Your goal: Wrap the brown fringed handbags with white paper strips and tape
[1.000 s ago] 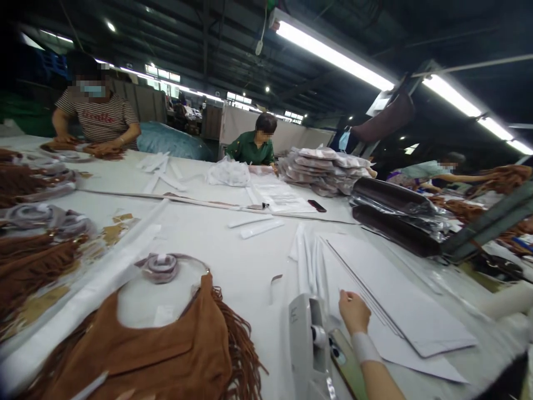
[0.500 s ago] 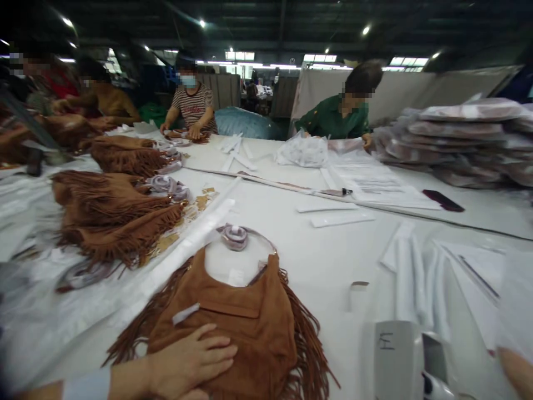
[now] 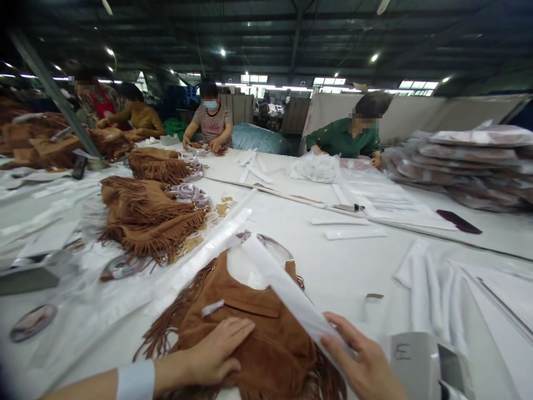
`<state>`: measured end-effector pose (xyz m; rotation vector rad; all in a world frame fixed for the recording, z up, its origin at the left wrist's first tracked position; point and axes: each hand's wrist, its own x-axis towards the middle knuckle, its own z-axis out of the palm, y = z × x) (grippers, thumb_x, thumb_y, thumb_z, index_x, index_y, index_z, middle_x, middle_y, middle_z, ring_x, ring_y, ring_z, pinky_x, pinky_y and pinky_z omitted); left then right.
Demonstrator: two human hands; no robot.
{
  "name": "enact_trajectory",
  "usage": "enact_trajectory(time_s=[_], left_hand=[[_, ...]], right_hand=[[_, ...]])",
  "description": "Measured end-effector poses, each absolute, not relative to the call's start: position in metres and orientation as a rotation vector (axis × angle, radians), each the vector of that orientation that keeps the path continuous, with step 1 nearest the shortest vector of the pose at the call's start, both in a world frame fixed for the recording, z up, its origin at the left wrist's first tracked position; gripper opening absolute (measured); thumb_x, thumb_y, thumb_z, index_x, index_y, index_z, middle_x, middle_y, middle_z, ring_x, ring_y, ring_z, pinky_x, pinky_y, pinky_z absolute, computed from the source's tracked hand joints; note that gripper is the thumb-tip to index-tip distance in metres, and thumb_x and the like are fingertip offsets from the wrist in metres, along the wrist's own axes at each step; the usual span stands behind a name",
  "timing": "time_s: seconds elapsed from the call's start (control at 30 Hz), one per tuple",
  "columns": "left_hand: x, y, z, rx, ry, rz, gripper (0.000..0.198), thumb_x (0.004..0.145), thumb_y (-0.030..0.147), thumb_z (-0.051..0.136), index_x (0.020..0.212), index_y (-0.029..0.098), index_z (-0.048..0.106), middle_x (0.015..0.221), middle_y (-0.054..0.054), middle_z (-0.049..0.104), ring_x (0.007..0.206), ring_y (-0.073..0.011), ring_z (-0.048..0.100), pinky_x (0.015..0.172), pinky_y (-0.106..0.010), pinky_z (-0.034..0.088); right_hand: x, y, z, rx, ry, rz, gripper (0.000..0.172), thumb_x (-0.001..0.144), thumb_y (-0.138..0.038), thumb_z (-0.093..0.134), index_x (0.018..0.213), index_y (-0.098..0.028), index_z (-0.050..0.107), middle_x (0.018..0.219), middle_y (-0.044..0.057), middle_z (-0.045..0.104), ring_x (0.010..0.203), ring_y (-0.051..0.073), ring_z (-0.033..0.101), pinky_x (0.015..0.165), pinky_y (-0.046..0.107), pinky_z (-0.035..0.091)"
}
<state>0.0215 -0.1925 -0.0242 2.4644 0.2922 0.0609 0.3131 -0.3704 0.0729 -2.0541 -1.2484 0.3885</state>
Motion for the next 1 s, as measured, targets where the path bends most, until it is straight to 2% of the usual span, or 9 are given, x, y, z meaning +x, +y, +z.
enact_trajectory(time_s=[0.1,0.2,0.33,0.47,0.57,0.7,0.87,0.93,1.0], left_hand=[[0.03,-0.204,-0.02,2.534,0.48,0.131,0.08,0.072,0.019,0.067,0.143,0.021,0.031,0.144,-0.009,0.042,0.123,-0.0298,0.042,0.107,-0.046,0.038],[0.034,-0.215,-0.018,2.699,0.662,0.154,0.053,0.071,0.024,0.072,0.12,0.02,0.05,0.12,-0.009,0.056,0.104,-0.03,0.052,0.091,-0.05,0.045],[0.032,-0.229,-0.023,2.976,0.589,0.433,0.01,0.086,0.022,0.06,0.087,0.019,0.05,0.079,-0.001,0.056,0.074,-0.0207,0.052,0.069,-0.038,0.045],[0.028,-0.235,-0.025,3.063,0.488,0.839,0.014,0.093,0.022,0.049,0.08,0.019,0.047,0.07,0.001,0.048,0.064,-0.0174,0.045,0.059,-0.034,0.035],[0.026,-0.235,-0.024,3.075,0.448,0.912,0.013,0.093,0.02,0.046,0.081,0.018,0.049,0.07,0.001,0.047,0.063,-0.0171,0.044,0.059,-0.034,0.031],[0.023,-0.235,-0.021,3.102,0.404,0.845,0.008,0.094,0.023,0.048,0.093,0.017,0.053,0.078,0.0,0.051,0.068,-0.0169,0.046,0.063,-0.034,0.033],[0.021,-0.224,-0.005,3.129,0.545,0.722,0.032,0.087,0.049,0.061,0.097,0.02,0.054,0.125,-0.008,0.053,0.111,-0.0286,0.049,0.096,-0.049,0.035],[0.022,-0.218,-0.001,3.114,0.595,0.529,0.045,0.079,0.061,0.064,0.093,0.019,0.054,0.115,-0.008,0.058,0.107,-0.03,0.052,0.096,-0.051,0.036],[0.022,-0.212,-0.001,3.092,0.616,0.348,0.047,0.075,0.06,0.068,0.093,0.019,0.053,0.105,-0.006,0.06,0.096,-0.0273,0.056,0.091,-0.048,0.04]], right_hand=[[0.272,-0.34,0.063,-1.895,-1.388,0.786,0.041,0.085,-0.058,0.053,0.102,-0.023,0.068,0.095,0.005,0.071,0.087,0.023,0.066,0.076,0.027,0.055],[0.264,-0.325,0.052,-1.864,-1.414,0.885,0.039,0.088,-0.055,0.052,0.102,-0.022,0.067,0.093,0.004,0.07,0.087,0.022,0.064,0.075,0.027,0.053],[0.267,-0.313,0.039,-1.858,-1.442,0.917,0.04,0.087,-0.053,0.055,0.107,-0.021,0.067,0.105,0.006,0.07,0.097,0.025,0.064,0.087,0.031,0.051],[0.26,-0.303,0.031,-1.85,-1.545,0.983,0.039,0.087,-0.049,0.055,0.112,-0.022,0.068,0.111,0.006,0.07,0.101,0.025,0.063,0.092,0.032,0.049],[0.254,-0.299,0.027,-1.864,-1.618,0.996,0.039,0.087,-0.047,0.054,0.112,-0.022,0.069,0.108,0.007,0.071,0.099,0.026,0.064,0.092,0.034,0.049],[0.253,-0.296,0.026,-1.866,-1.707,1.043,0.036,0.087,-0.045,0.053,0.107,-0.022,0.07,0.108,0.007,0.071,0.099,0.026,0.064,0.091,0.034,0.048],[0.251,-0.293,0.029,-1.805,-1.73,1.146,0.028,0.087,-0.041,0.054,0.096,-0.02,0.071,0.094,0.005,0.073,0.086,0.023,0.065,0.078,0.029,0.05],[0.249,-0.294,0.031,-1.793,-1.746,1.156,0.027,0.087,-0.04,0.054,0.096,-0.02,0.071,0.094,0.004,0.073,0.086,0.023,0.065,0.077,0.028,0.049],[0.25,-0.297,0.033,-1.78,-1.762,1.141,0.03,0.09,-0.041,0.05,0.098,-0.02,0.071,0.095,0.005,0.073,0.087,0.022,0.065,0.078,0.028,0.049]])
